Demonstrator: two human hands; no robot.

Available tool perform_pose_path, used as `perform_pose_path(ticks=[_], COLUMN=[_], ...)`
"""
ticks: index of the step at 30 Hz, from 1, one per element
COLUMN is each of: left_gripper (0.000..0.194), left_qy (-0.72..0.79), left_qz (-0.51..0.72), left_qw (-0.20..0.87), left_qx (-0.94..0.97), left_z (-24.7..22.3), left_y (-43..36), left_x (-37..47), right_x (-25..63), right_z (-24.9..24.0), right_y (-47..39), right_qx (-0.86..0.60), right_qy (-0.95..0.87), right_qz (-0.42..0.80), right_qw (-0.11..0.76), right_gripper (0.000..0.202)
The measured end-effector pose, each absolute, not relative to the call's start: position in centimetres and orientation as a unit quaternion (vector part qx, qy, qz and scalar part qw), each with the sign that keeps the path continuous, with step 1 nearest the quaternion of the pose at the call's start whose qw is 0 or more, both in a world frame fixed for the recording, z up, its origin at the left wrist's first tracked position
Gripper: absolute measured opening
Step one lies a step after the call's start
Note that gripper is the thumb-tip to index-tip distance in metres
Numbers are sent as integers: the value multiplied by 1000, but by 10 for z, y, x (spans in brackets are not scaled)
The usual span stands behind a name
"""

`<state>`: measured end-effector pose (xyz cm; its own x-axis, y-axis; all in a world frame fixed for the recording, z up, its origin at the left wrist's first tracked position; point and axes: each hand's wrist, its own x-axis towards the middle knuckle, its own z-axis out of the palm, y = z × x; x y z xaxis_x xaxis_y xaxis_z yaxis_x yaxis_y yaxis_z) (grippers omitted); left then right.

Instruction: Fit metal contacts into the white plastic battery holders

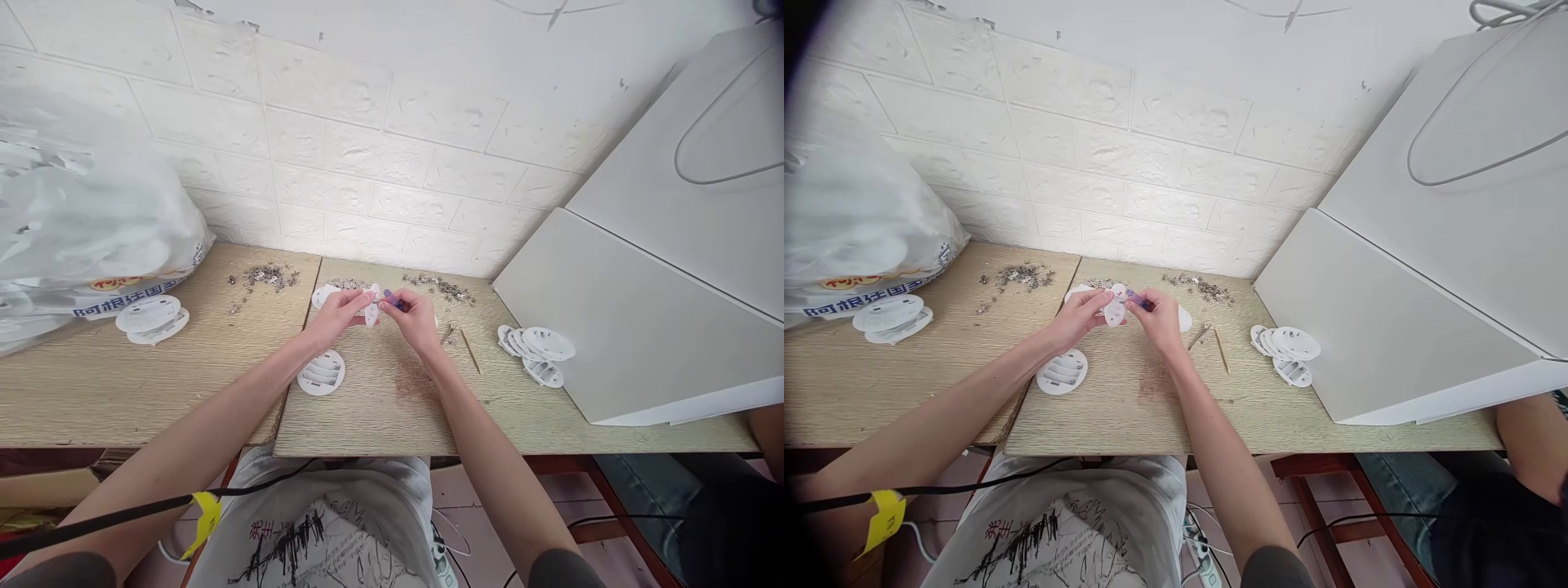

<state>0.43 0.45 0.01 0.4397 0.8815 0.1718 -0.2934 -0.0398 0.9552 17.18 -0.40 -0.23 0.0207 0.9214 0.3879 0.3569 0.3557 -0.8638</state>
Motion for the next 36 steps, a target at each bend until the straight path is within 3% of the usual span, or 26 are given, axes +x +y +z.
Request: perform_pose_path(ticks=[15, 26, 36], left_gripper=[24, 31, 32], left_qy=[262, 352, 364], left_qz=[496, 538, 507], left_qw=[739, 703, 701], left_qx=[373, 304, 344], left_z=[16, 13, 9], left_y=[3, 10, 10], left_x=[5, 5, 6], right_x=[170, 180, 171], right_z=[3, 8, 11], right_y=[-5, -3, -6], right_qx=[-447, -501, -402], right_qy=[-584, -552, -546], right_qz=[388, 262, 375], right_qw=[556, 613, 632], right_gripper=[29, 60, 53])
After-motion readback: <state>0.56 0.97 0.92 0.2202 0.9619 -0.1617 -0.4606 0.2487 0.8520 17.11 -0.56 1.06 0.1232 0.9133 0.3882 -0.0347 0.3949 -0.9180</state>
